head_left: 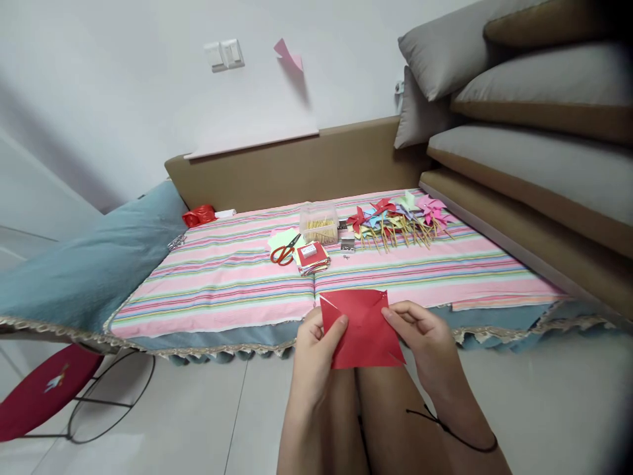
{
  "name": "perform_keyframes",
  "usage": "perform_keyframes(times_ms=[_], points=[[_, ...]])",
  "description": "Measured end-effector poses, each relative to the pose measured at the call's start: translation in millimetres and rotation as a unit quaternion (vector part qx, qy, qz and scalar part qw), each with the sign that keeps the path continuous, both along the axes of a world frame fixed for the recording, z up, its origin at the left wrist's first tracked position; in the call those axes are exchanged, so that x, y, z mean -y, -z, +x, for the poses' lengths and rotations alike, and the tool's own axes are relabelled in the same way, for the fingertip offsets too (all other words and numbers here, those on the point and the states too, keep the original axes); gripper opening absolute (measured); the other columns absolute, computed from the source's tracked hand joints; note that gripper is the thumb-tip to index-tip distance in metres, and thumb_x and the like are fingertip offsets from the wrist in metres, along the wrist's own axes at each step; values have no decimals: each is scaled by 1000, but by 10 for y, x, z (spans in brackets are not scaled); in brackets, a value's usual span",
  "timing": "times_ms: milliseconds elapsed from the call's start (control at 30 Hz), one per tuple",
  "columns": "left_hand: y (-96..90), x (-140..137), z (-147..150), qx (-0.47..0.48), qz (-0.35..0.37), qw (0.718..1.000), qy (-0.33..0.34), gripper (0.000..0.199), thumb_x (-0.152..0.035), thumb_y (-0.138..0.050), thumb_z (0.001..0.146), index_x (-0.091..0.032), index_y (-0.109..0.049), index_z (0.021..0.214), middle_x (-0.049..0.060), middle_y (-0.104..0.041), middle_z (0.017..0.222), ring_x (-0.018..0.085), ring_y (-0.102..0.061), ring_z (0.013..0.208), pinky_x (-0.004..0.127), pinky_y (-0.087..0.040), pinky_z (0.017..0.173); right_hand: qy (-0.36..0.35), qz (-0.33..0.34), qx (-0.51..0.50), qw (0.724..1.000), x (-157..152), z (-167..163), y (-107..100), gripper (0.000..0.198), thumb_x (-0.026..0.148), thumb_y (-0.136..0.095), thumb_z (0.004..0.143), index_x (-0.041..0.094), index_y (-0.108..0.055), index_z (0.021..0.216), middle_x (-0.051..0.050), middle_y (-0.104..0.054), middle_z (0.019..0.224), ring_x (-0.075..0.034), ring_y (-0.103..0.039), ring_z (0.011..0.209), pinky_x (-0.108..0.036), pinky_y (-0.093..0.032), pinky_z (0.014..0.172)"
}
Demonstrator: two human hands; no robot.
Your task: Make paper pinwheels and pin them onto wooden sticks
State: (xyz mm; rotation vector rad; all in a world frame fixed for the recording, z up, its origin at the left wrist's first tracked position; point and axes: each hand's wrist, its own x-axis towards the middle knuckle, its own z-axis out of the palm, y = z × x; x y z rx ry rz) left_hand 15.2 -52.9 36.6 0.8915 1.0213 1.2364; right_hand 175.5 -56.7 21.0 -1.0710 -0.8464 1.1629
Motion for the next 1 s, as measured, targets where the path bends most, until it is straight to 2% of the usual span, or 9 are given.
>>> perform_keyframes(times_ms=[133, 333, 600, 833, 1000], points=[[-43, 19, -30, 8, -13, 999, 43, 30, -37, -69, 76, -15, -72, 97, 7, -73, 86, 18, -66, 76, 29, -51, 72, 6, 7, 14, 1000, 37, -22, -9, 19, 36, -77, 70, 19, -69, 69, -1, -68, 69, -12, -60, 63, -21, -48, 59], [-18, -44, -188, -9, -27, 999, 37, 29, -38, -70, 75, -13, -73, 88, 3, -68, 69, 9, -56, 58, 20, -44, 57, 23, 8, 50, 998, 16, -76, 15, 18, 36, -74, 73, 19, -68, 72, -1, -68, 71, -12, -60, 66, -21, -47, 61], [96, -154, -443, -67, -67, 993, 67, 44, -35, -78, 65, -14, -64, 101, 2, -67, 67, 9, -56, 54, 20, -45, 53, 71, 2, 92, 993, -97, -153, 85, 17, 36, -72, 74, 19, -68, 71, -1, -70, 72, -14, -62, 68, -22, -49, 62], [288, -248, -442, -50, -61, 996, 44, 33, -32, -77, 64, -17, -57, 86, 1, -65, 68, 10, -55, 59, 20, -45, 54, 90, 2, 132, 987, -148, -179, 191, 16, 35, -71, 75, 20, -69, 72, -1, -69, 71, -15, -64, 70, -24, -51, 63], [343, -346, -366, -59, -8, 998, 31, 15, -19, -70, 68, -18, -60, 78, 0, -65, 73, 10, -57, 63, 20, -45, 60, 101, -7, 149, 984, -206, -158, 223, 16, 37, -71, 74, 21, -68, 73, -2, -70, 72, -18, -64, 69, -27, -52, 64]])
